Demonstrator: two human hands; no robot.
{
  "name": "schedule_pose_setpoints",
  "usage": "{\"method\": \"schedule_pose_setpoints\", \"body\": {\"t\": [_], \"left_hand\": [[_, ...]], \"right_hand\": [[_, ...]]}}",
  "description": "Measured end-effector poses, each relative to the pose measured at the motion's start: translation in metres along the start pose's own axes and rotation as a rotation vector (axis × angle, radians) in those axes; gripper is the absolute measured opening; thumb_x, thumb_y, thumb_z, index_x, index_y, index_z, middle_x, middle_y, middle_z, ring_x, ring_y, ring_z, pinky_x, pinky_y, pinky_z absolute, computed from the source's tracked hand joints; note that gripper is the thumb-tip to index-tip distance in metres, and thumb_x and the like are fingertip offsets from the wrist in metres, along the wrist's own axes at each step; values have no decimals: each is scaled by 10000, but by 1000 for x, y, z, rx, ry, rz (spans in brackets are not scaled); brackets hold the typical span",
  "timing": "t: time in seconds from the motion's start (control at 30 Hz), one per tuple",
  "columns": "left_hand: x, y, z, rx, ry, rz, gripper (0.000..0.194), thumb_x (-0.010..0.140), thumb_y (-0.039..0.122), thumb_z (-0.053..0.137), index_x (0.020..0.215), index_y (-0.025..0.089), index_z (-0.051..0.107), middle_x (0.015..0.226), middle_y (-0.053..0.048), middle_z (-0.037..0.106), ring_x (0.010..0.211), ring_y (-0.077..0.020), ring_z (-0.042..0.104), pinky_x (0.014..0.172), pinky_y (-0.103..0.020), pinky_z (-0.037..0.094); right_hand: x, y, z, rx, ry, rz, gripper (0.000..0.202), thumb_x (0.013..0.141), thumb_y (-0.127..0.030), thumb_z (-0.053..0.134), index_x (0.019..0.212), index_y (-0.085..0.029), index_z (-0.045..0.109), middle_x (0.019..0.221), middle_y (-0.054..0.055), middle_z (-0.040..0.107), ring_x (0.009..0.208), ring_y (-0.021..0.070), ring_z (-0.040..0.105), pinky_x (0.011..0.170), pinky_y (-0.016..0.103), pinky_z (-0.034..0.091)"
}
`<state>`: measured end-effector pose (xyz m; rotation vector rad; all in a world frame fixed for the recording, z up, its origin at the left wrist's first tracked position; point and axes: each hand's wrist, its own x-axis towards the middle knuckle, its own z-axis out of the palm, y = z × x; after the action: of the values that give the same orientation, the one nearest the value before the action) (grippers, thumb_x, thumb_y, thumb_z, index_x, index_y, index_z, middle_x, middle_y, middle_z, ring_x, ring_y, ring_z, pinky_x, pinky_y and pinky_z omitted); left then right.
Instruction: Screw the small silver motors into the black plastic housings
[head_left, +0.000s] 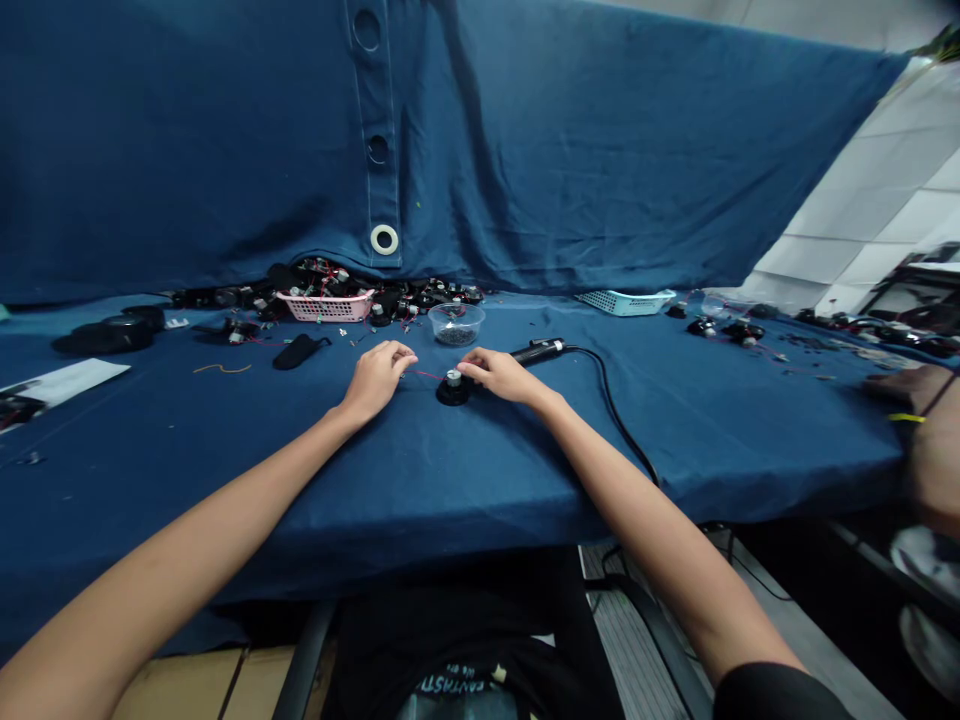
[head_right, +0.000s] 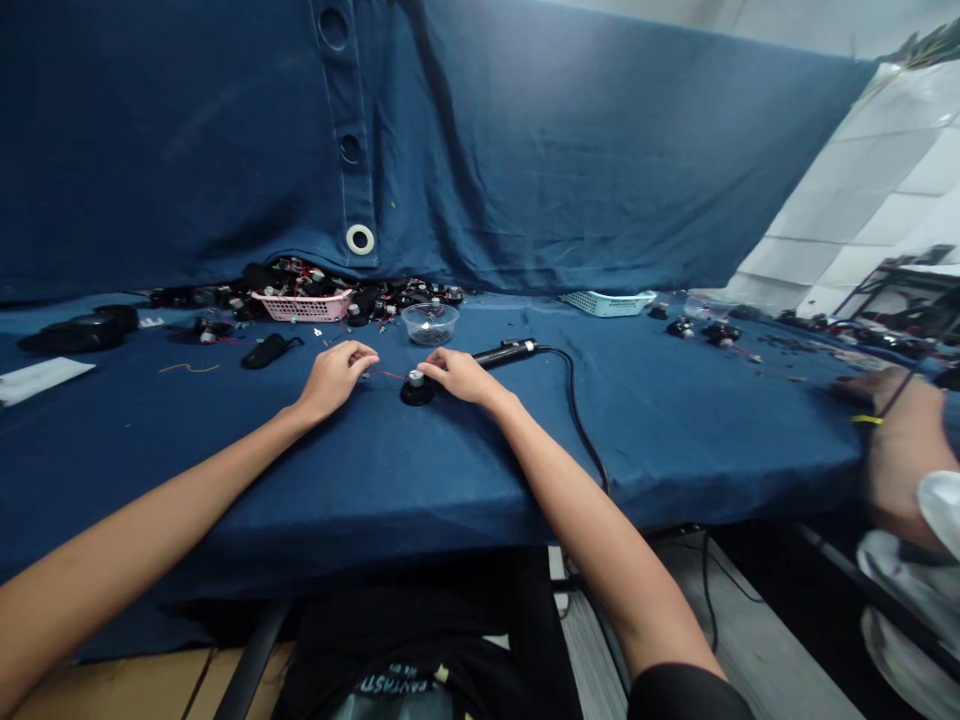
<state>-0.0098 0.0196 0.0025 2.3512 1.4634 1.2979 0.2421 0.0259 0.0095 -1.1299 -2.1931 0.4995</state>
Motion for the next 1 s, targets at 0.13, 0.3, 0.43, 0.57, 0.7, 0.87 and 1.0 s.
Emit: {"method": "schedule_pose_setpoints", "body": {"t": [0.13,0.3,0.43,0.57,0.7,0.87,1.0], "left_hand": [[0,-2,1,14,4,19,250,933,311,513,1055,214,709,1033,-64,687,980,-232,621,914,-355,472],[1,-1,2,-2,25,20,297,913,277,528,1157,209,684,1039,-63,636,956,-210,615,923,-352,489],[1,-2,1,-34,37,-11,247,875,235,565,1089,193,680,944,-49,659,831,-184,631,858,-339,522],[2,-4,2,-78,62,-43,172,849,227,586,993,177,666,933,-54,691,808,-174,656,825,-330,551],[2,-4,2,-117,87,-56,181,849,245,592,1008,179,649,922,-50,715,806,-171,678,824,-338,569],[1,3,-2,-139,125,-53,146,870,245,585,978,174,653,931,-49,725,816,-167,688,818,-324,572],[0,5,-4,-129,125,-21,173,892,220,553,1013,176,669,971,-45,718,858,-164,684,845,-313,558]], "right_hand": [[-1,-1,-1,0,-3,7,366,939,-473,520,999,-147,676,836,48,693,750,146,614,764,272,446],[-1,-2,-1,0,-3,19,354,938,-458,527,1008,-144,674,828,47,693,737,144,616,769,275,452],[-1,-1,-1,-2,2,38,340,927,-457,547,1000,-149,671,804,40,691,709,139,615,753,269,455],[-1,1,0,10,21,76,392,951,-503,489,1012,-154,656,800,38,699,671,127,622,697,251,457],[0,2,-1,20,38,116,440,964,-543,443,1027,-159,648,790,38,708,613,113,615,646,237,452],[1,1,-3,18,83,146,436,964,-558,438,986,-164,624,796,43,714,620,115,626,640,231,447],[0,1,-5,11,105,168,435,966,-570,425,925,-175,603,768,44,712,617,121,634,633,233,441]]}}
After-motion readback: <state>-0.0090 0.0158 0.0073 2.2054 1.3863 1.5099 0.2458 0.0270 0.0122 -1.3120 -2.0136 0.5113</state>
